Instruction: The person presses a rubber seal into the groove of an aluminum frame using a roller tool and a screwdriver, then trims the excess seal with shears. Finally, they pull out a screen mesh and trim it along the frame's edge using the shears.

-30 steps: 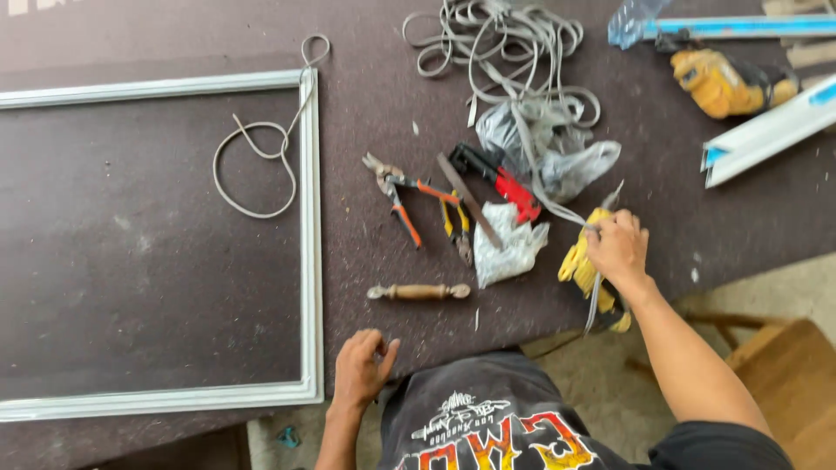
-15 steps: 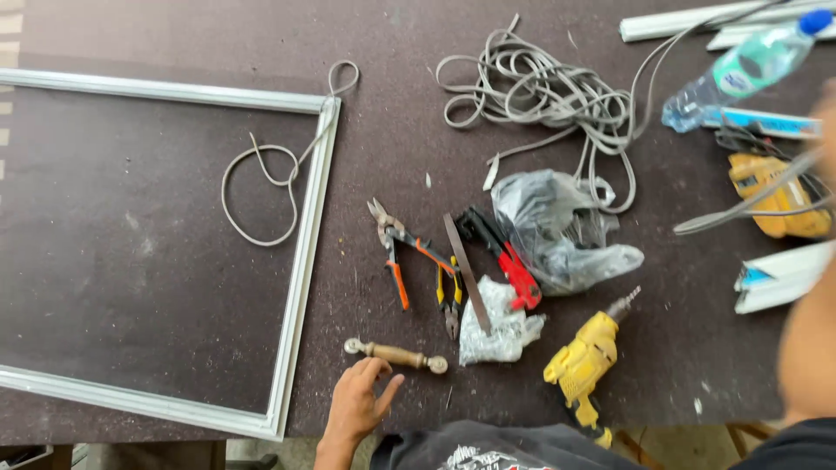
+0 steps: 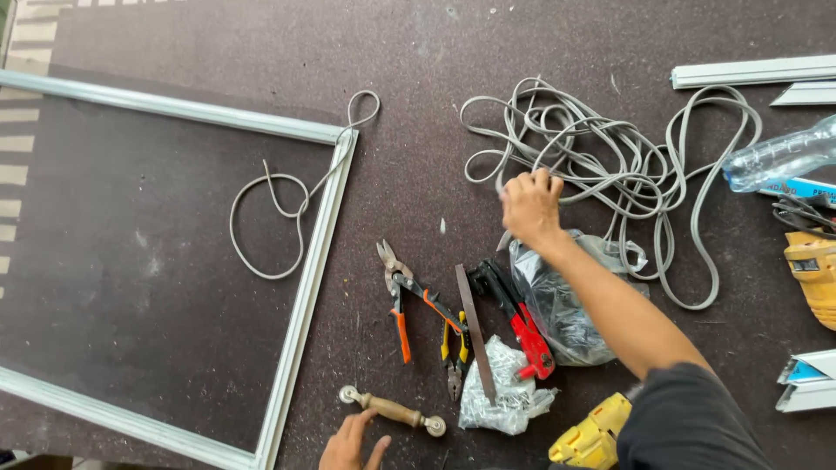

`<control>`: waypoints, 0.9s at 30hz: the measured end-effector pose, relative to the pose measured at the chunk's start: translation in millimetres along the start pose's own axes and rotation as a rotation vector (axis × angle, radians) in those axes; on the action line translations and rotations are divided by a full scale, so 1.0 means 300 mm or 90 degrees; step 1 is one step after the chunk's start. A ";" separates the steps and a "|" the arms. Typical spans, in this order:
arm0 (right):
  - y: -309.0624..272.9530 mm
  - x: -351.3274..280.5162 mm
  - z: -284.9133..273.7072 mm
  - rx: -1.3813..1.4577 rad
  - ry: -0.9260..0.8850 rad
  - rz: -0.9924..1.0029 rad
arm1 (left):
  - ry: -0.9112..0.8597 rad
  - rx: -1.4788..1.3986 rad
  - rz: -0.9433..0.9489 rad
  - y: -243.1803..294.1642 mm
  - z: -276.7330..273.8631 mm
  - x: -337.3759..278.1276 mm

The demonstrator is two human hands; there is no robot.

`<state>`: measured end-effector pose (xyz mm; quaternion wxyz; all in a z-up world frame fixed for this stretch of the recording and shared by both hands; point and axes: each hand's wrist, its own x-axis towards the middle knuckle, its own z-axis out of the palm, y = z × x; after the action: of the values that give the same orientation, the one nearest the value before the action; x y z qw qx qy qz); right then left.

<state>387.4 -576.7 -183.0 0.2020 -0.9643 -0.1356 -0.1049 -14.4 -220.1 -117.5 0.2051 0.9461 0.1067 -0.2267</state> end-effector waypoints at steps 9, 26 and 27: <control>-0.265 -0.273 -0.903 0.609 -0.198 -0.080 | 0.425 -0.073 0.474 0.676 -0.368 0.145; -0.561 -0.778 -1.079 0.277 0.246 -0.085 | -0.353 -0.732 0.407 0.634 -0.464 -0.211; -0.573 -0.818 -0.992 0.378 0.153 -0.074 | -0.425 -0.819 0.394 0.628 -0.488 -0.245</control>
<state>60.4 -603.4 82.7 0.4826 -0.8345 -0.1905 -0.1853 33.3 -332.5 100.3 0.7875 0.5099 -0.1188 -0.3252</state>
